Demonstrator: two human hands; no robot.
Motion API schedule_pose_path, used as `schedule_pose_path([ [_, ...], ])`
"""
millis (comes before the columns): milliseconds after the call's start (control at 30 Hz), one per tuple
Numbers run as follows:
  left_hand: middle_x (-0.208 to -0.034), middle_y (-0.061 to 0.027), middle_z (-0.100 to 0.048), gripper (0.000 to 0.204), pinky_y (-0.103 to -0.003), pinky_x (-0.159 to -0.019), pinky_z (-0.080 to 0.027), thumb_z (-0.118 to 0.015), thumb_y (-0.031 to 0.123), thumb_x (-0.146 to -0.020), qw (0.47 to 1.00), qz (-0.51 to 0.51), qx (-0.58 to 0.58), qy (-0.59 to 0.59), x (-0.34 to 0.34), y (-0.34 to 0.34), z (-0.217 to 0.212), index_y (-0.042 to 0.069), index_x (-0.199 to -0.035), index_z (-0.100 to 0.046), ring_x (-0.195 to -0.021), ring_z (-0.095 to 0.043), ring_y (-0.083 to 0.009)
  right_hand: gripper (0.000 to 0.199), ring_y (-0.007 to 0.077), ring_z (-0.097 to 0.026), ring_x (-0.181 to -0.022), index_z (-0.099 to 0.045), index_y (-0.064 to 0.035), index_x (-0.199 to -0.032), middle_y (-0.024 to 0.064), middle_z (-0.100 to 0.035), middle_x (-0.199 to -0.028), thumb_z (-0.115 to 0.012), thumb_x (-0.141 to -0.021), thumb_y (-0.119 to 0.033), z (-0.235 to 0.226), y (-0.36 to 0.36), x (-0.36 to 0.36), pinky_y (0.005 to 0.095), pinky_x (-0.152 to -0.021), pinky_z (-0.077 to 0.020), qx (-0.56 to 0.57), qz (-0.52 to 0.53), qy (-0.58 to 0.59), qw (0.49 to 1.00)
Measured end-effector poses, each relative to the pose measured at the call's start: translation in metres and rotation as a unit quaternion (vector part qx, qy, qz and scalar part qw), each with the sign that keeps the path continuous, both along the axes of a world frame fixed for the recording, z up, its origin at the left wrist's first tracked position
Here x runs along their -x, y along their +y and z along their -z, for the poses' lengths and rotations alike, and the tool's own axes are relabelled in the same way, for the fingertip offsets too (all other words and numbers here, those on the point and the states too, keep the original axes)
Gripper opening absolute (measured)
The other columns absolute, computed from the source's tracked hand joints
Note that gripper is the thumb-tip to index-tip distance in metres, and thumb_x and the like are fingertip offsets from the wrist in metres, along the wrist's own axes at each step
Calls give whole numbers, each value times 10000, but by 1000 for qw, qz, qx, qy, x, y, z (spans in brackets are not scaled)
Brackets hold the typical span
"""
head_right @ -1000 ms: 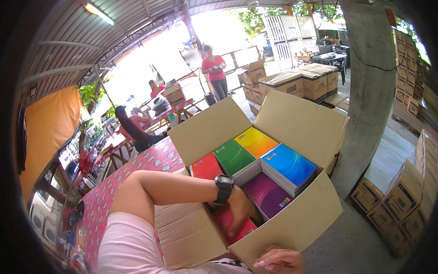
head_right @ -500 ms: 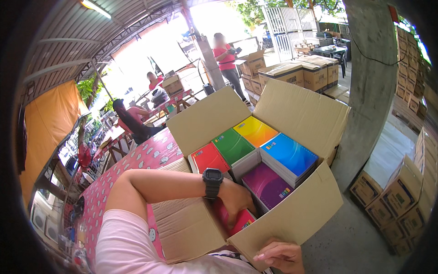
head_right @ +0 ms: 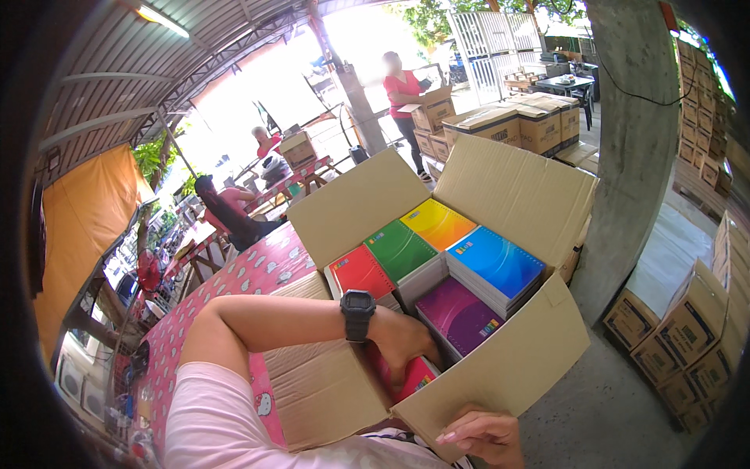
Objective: The person unpacks a white-wrapped item to reveal a black hairbrush, then opens a cardboard box containing colorful notebooks. They remove several notebooks, place them on the table, and handle them individually. The person also handles a clear plastic sheet and a blue pen.
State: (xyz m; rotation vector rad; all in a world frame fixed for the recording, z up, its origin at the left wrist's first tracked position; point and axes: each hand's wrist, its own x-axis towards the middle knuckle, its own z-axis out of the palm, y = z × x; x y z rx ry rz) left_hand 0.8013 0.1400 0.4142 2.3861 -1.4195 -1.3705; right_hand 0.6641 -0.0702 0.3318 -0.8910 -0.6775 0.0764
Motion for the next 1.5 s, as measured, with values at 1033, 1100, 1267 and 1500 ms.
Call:
schedule_pose_path([
  [1033,-1044,-121,-575,736,-333,-846,-453,-825,307,-565,745,-192,504,-393,126,119,-152,2,-1151,-500,-973,-571,-232,170,178,-588,-661,-594,1,-842,97,-604,-740,-625,-837,-167,-14,37,33,266,-599,-471,80,288,20,954],
  [1100,-1052,-82,-576,644,-317,-841,-458,-797,253,-634,671,-345,590,-288,168,163,-131,19,-1156,-502,-974,-568,-194,127,176,-587,-686,-600,-5,-844,95,-617,-762,-617,-826,-130,-37,53,55,258,-611,-461,94,306,-10,947],
  [1267,-1098,-90,-583,460,-352,-862,-476,-625,274,-825,321,-530,784,-28,256,249,-23,36,-1187,-472,-1000,-580,-197,124,206,-603,-758,-620,-19,-843,112,-655,-837,-631,-720,-19,-77,155,118,274,-671,-459,109,128,-234,958],
  [1500,-1161,-109,-563,441,-416,-926,-441,-573,292,-870,81,-576,794,176,395,322,79,34,-1207,-455,-1057,-556,-253,374,238,-575,-913,-565,-4,-1089,142,-607,-1017,-674,-758,-138,-68,330,157,294,-769,-458,295,73,-241,922],
])
